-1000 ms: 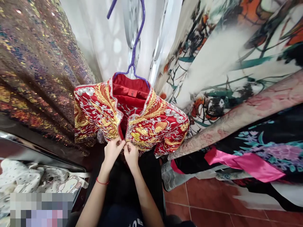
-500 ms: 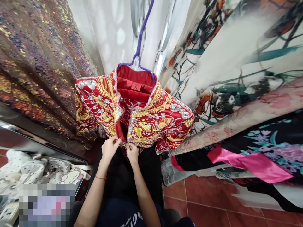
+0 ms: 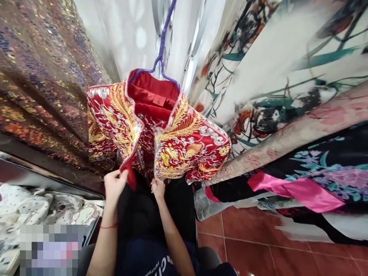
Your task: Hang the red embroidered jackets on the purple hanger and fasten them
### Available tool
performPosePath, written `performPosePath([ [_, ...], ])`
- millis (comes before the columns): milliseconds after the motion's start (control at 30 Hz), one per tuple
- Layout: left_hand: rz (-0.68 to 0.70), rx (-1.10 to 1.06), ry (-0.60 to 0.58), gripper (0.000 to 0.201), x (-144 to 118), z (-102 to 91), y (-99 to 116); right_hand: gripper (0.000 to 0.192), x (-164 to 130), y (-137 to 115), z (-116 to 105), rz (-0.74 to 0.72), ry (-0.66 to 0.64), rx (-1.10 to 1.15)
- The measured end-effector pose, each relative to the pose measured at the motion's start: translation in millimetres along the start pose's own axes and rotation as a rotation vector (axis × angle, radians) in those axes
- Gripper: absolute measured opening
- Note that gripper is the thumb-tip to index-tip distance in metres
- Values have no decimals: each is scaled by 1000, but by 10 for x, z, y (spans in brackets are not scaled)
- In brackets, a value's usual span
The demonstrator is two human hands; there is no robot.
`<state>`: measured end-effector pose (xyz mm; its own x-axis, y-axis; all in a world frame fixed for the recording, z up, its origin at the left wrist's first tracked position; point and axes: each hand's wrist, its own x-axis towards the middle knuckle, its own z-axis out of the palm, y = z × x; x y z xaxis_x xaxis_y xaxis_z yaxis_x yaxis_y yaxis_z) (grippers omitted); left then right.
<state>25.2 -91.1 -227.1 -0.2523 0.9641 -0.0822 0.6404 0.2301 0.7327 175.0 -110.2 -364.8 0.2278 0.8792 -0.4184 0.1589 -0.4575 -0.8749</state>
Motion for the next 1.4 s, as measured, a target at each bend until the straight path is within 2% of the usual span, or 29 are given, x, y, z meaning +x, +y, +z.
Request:
performPosePath([
  [67, -29, 20, 41, 39, 24, -167, -40, 33, -88, -109, -69, 34, -79, -24],
  [133, -56, 108, 19, 38, 32, -301, -47, 35, -256, -346, -201, 22, -182, -49],
  [200, -78, 169, -34, 40, 17, -380, -14, 31, -523, -726, -404, -67, -284, -55],
  [267, -69, 170, -23, 43, -9, -416, 65, 21, -853, -1211, -666, -259, -309, -39],
  [300, -43, 152, 14, 41, -18, -426, 124, 22, -1013, -1470, -808, -499, -226, -80],
  [333, -2, 126, 68, 38, -21, -436, 199, 20, -1150, -1723, -947, -721, -64, -135],
  [400, 110, 54, 185, 27, -4, -454, 393, 15, -1309, -2177, -1191, -1055, 407, -232],
  [433, 175, 16, 235, 23, 17, -460, 509, 13, -1321, -2363, -1285, -1165, 673, -277],
  [467, 235, -16, 277, 21, 46, -460, 635, 13, -1288, -2515, -1356, -1209, 886, -335],
  [500, 283, -41, 312, 23, 81, -453, 766, 15, -1218, -2634, -1405, -1201, 1039, -393],
  [533, 322, -64, 347, 27, 121, -437, 895, 21, -1121, -2721, -1435, -1165, 1129, -445],
  [567, 357, -87, 383, 33, 166, -413, 1018, 29, -1010, -2778, -1449, -1121, 1160, -492],
  [633, 425, -131, 462, 49, 271, -349, 1220, 38, -784, -2826, -1454, -1036, 1139, -570],
  [733, 501, -168, 543, 70, 458, -277, 1372, 40, -549, -2803, -1462, -1012, 1127, -618],
  [833, 469, -156, 546, 74, 632, -305, 1360, 38, -455, -2766, -1510, -1080, 1160, -618],
  [1000, 425, -118, 579, 83, 772, -509, 1255, 38, -368, -2767, -1607, -1188, 1211, -646],
  [1133, 516, -78, 623, 67, 806, -644, 1238, 38, -313, -2782, -1655, -1229, 1202, -660],
  [1233, 516, -53, 639, 50, 837, -764, 1245, 37, -311, -2789, -1673, -1258, 1201, -678],
  [1400, 560, -30, 682, 45, 896, -1162, 1323, 36, -291, -2818, -1717, -1310, 1166, -675],
])
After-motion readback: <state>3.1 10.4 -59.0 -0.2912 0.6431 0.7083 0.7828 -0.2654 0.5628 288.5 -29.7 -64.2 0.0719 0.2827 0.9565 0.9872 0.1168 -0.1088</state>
